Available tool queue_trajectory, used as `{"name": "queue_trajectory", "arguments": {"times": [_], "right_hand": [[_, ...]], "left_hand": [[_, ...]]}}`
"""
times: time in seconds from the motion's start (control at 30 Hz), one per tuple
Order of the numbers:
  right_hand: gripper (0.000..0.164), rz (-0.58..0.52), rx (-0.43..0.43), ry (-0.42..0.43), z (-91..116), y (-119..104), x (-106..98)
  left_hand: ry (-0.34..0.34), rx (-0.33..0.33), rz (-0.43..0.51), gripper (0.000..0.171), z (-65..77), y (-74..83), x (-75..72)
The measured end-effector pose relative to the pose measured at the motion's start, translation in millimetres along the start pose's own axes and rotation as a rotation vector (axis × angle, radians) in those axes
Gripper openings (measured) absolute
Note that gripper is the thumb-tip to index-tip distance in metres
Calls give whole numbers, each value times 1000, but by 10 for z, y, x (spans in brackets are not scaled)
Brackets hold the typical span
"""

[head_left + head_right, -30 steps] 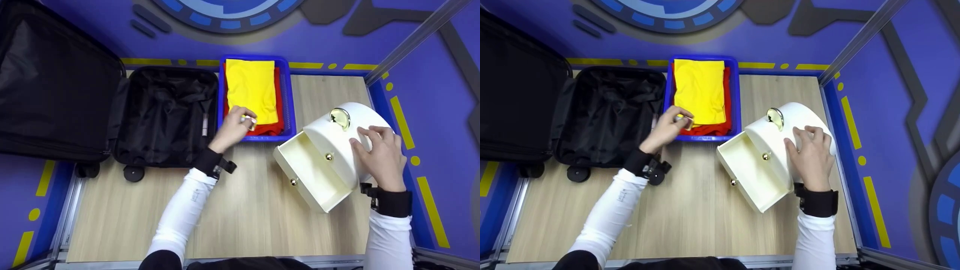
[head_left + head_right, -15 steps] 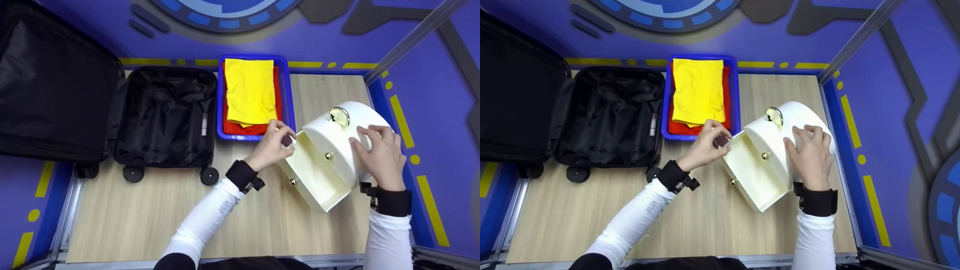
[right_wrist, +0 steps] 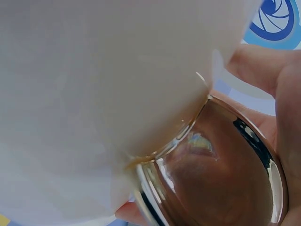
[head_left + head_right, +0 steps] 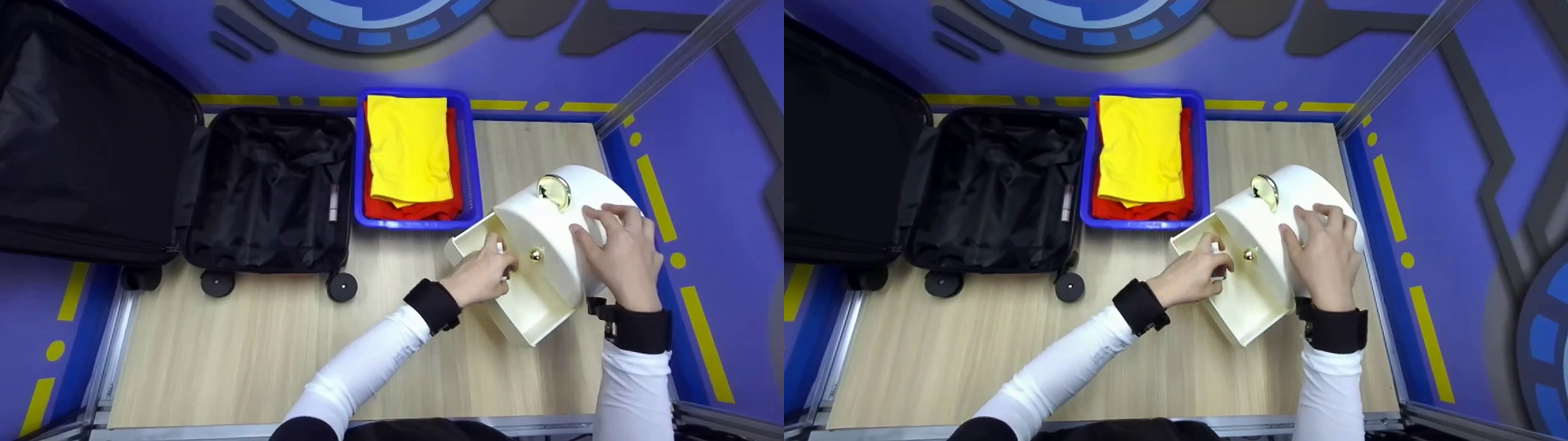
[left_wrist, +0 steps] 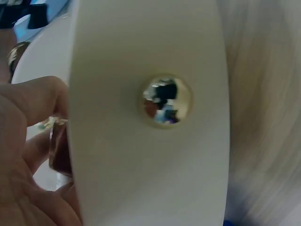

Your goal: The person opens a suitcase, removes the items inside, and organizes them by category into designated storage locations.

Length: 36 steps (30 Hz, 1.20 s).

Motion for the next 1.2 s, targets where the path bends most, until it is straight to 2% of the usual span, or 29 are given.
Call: {"name": "queue_trajectory", "arguments": {"times": [0.13,0.23,0.37,0.47,0.63,0.83,1.03,1.2], "right_hand": [[52,1,3,1,5,-2,4],[51,-1,6,0,6,-4,14],[52,0,6,-4,3,-8,30],[51,1,7,-3,5,-9,30],[51,1,6,0,3,-8,12],[51,-2,6,11,12,-10,-3],[52,-6,10,12,10,-6,-1],[52,-6,10,7,5,3,-1]], "left_hand": [[-71,-18,-189,29,-24,43,132],[-118,-59,-300,32,-47,76,217],[-180,-131,-389,34,-85,108,318],[-228,-158,-431,34,-116,129,370],[-305,-201,-458,39,-167,136,427],[-338,-247,-451,40,-189,112,450],[-346,-234,-438,43,-187,109,455],[-304,-185,-419,41,-173,130,417]]}}
Point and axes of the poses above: each hand's wrist, its own z-axis away from the middle knuckle, its own x-axis out of the palm, y = z × x, the point moved 6 cm from there along -z, towards the middle knuckle, and after that the axes turned 5 degrees about y, right-handed, at the moved point
